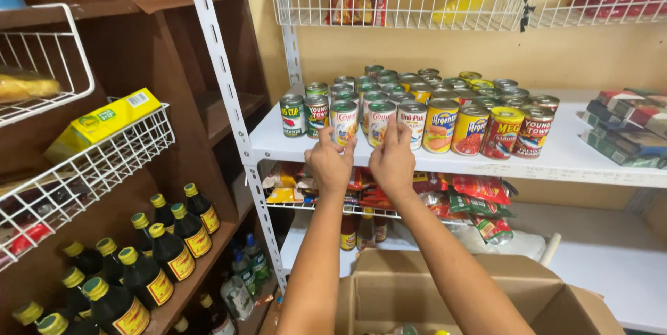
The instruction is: Organizing canned goods on a store shelf by taking them out of a cardboard box.
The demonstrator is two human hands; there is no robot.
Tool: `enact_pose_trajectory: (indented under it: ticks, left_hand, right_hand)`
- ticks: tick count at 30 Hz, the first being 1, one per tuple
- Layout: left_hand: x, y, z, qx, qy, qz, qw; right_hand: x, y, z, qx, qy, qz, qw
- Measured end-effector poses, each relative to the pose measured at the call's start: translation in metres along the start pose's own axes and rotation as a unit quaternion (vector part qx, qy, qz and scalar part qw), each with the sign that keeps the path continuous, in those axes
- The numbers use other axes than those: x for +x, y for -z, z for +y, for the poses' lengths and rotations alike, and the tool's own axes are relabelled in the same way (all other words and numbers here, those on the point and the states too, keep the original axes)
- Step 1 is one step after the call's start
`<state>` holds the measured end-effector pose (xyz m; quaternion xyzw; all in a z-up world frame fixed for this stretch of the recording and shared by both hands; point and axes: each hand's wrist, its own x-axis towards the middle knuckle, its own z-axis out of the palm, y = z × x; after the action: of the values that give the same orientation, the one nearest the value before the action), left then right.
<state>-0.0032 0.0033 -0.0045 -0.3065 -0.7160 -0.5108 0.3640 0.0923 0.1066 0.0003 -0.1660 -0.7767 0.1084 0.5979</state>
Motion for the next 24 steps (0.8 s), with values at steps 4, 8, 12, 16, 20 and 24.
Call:
enact_pose_trajectory:
  ticks: [4, 8, 12, 16, 20, 24]
  left_hand:
    - [-0.008, 0.001, 0.0, 0.001, -0.003, -0.004, 1.0]
    - [-0.004, 0.006, 0.005, -0.023, -0.024, 0.017, 0.999]
    - [-0.004, 0.002, 0.003, -0.02, -0.013, 0.013, 1.0]
    - [-0.003, -0.008, -0.007, 0.014, 0.014, 0.001, 1.0]
    - [0.002, -0.005, -0.006, 0.009, 0.014, 0.002, 1.0]
    - [0.004, -0.005, -0.003, 0.013, 0.037, -0.007, 0.999]
  right_hand:
    - [-0.002, 0.011, 0.006, 0.022, 0.011, -0.04, 0.999]
    - [0.008, 0.012, -0.004, 0.088, -0.022, -0.079, 0.993]
    - [0.002, 0.003, 0.0, 0.053, -0.068, -0.077, 0.993]
    - [-0.008, -0.001, 0.0, -0.042, 0.009, -0.058, 0.997]
    - [-0.014, -0.006, -0.002, -0.126, 0.11, -0.044, 0.985]
    - [-0.017, -0.002, -0.013, -0.171, 0.168, -0.034, 0.97]
